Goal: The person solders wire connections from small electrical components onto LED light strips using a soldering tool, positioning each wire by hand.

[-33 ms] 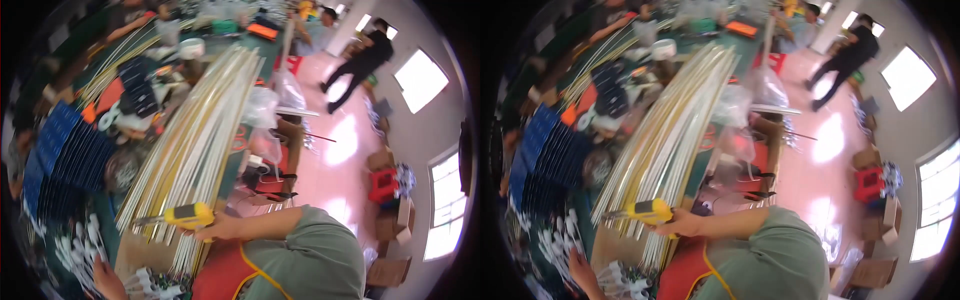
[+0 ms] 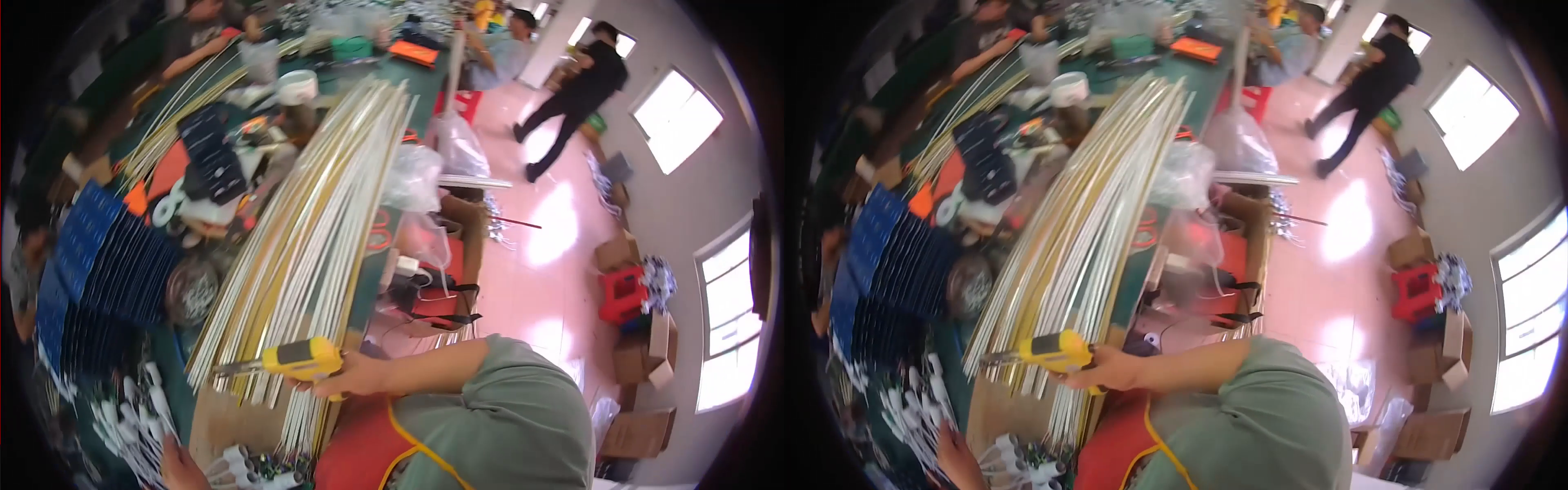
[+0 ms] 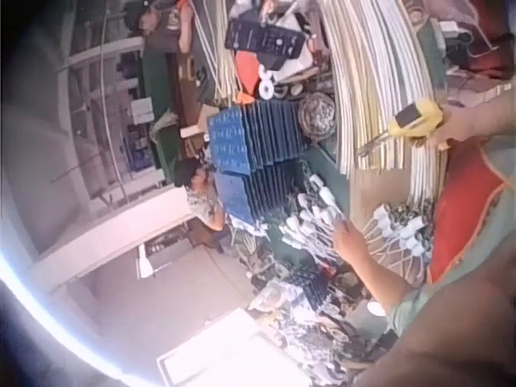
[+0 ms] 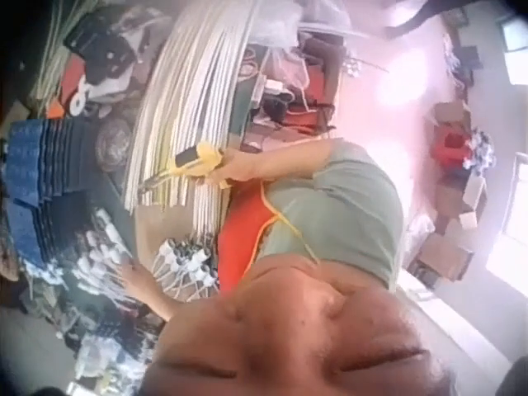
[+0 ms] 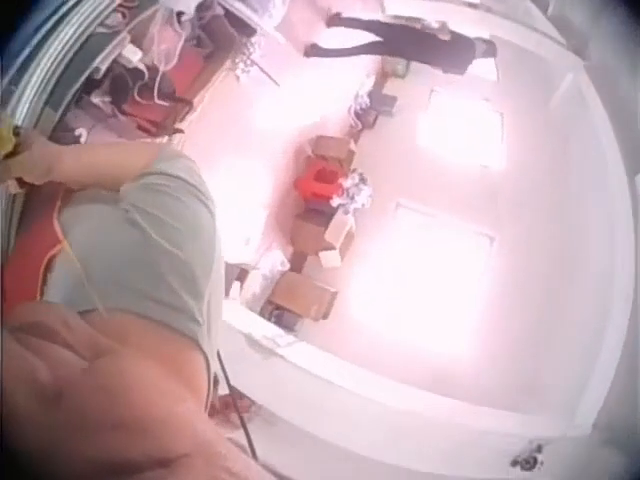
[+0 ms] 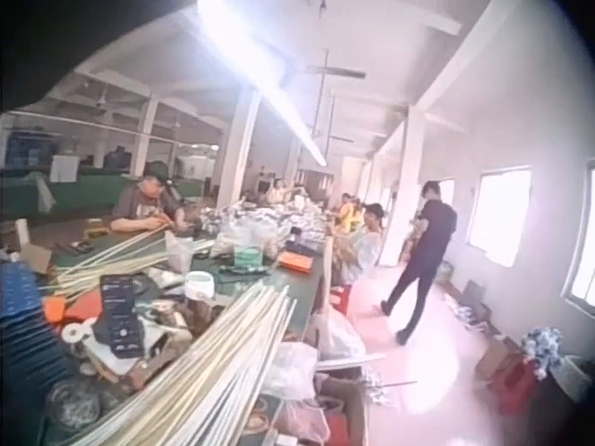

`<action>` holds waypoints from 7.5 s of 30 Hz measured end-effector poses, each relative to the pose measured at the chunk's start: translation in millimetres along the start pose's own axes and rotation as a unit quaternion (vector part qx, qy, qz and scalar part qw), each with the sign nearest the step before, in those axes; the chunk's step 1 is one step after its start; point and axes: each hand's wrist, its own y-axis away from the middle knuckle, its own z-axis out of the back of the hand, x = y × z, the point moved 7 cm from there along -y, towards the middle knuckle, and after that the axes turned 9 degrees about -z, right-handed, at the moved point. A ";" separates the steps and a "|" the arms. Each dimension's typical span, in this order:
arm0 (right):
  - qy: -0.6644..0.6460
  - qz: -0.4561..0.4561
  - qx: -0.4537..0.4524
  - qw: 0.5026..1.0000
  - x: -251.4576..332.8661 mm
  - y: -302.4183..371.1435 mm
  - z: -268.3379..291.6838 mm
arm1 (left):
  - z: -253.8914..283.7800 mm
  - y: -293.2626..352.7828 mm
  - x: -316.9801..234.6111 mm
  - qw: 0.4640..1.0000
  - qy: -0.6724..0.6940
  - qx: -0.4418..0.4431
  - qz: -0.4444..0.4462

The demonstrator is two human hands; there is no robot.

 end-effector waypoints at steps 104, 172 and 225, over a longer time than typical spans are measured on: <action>-0.110 0.001 0.046 0.993 9.6 -14.1 -17.6 | -48.3 6.4 -234.9 0.910 0.147 0.125 -0.367; -0.004 -0.059 -0.015 0.998 -2.9 61.9 27.8 | -54.3 6.6 -226.3 0.940 0.036 0.092 -0.325; 0.387 -0.116 0.042 0.914 -0.4 91.0 20.6 | -64.7 -7.4 -197.7 0.965 0.198 0.037 -0.170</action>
